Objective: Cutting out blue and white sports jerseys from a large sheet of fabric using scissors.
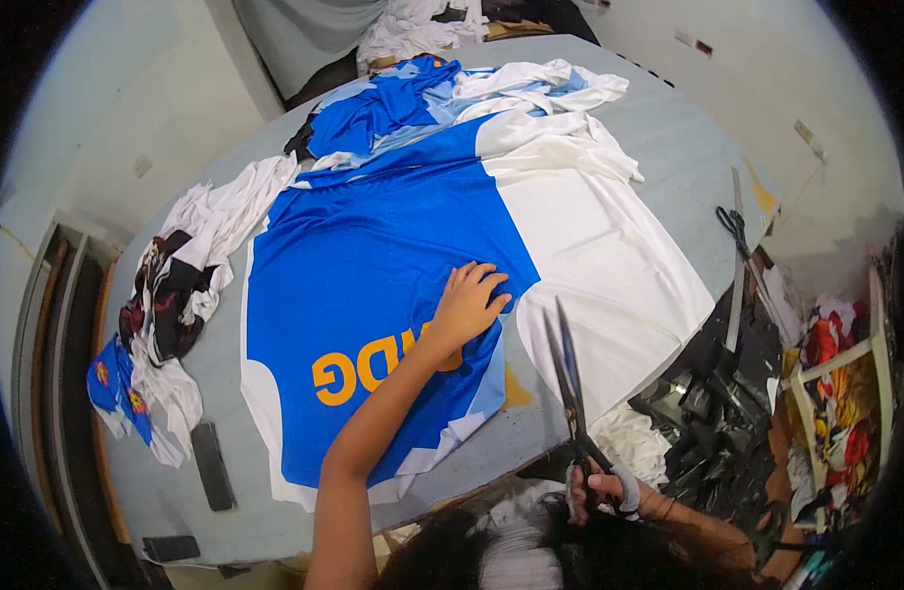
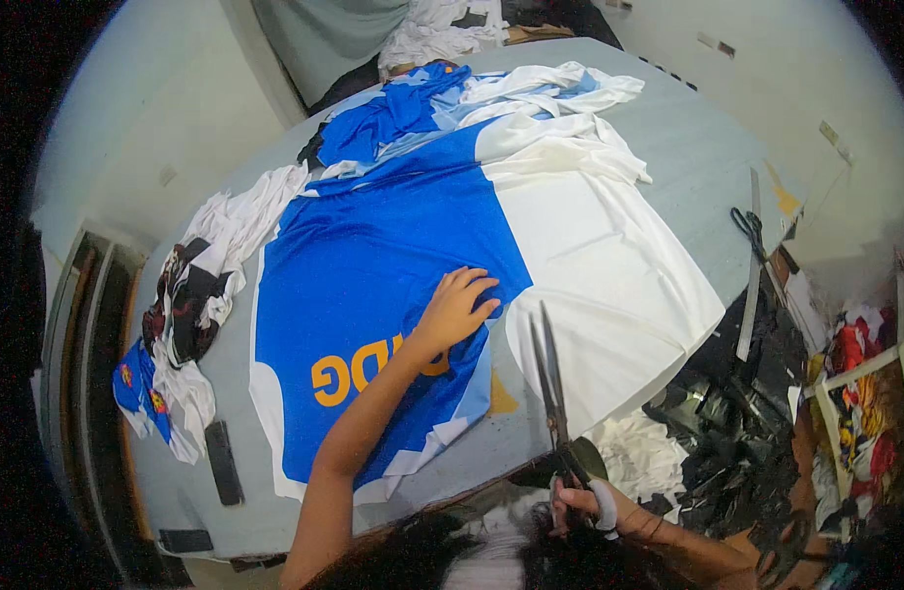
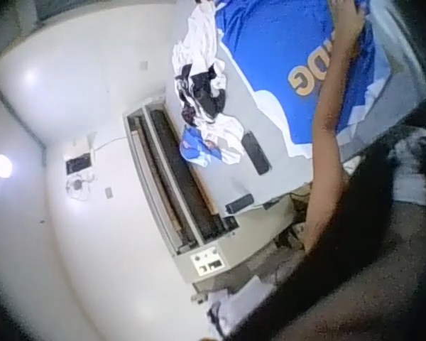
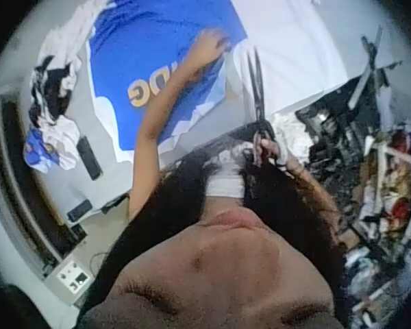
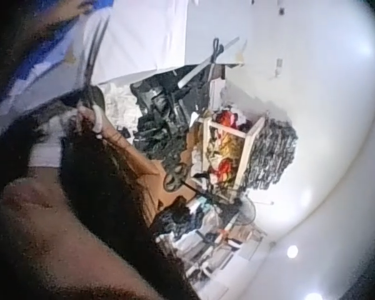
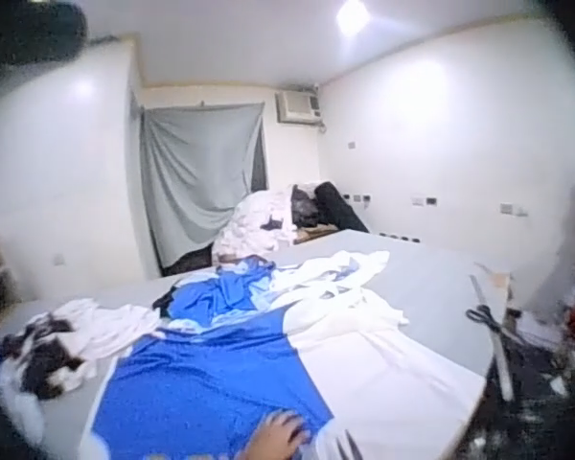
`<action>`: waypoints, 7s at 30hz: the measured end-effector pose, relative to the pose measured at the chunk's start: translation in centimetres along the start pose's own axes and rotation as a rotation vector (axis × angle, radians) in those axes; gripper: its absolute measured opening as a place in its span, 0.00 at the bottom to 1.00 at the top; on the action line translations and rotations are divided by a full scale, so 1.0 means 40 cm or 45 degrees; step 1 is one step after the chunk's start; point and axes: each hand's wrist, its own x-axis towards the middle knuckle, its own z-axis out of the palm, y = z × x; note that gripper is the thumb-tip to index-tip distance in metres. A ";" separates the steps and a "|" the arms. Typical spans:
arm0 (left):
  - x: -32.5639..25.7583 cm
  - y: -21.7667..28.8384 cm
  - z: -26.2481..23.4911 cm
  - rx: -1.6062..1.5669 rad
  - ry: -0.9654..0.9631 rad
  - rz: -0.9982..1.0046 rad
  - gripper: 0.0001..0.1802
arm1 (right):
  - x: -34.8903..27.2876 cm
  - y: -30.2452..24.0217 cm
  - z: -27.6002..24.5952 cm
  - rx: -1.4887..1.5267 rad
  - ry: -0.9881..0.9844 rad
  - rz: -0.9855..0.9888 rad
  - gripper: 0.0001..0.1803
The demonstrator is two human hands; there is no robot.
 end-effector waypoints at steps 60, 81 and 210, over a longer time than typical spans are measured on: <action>0.011 -0.282 -0.325 0.636 0.037 -0.609 0.29 | 0.166 -0.269 -0.208 -0.250 0.920 -1.137 0.10; -0.204 0.158 -0.251 0.658 -0.408 -0.903 0.28 | 0.362 -0.684 -0.655 -0.783 0.994 -0.993 0.14; 0.144 0.159 0.111 0.065 -1.251 0.538 0.66 | 0.178 0.089 0.236 -0.249 1.350 -0.124 0.25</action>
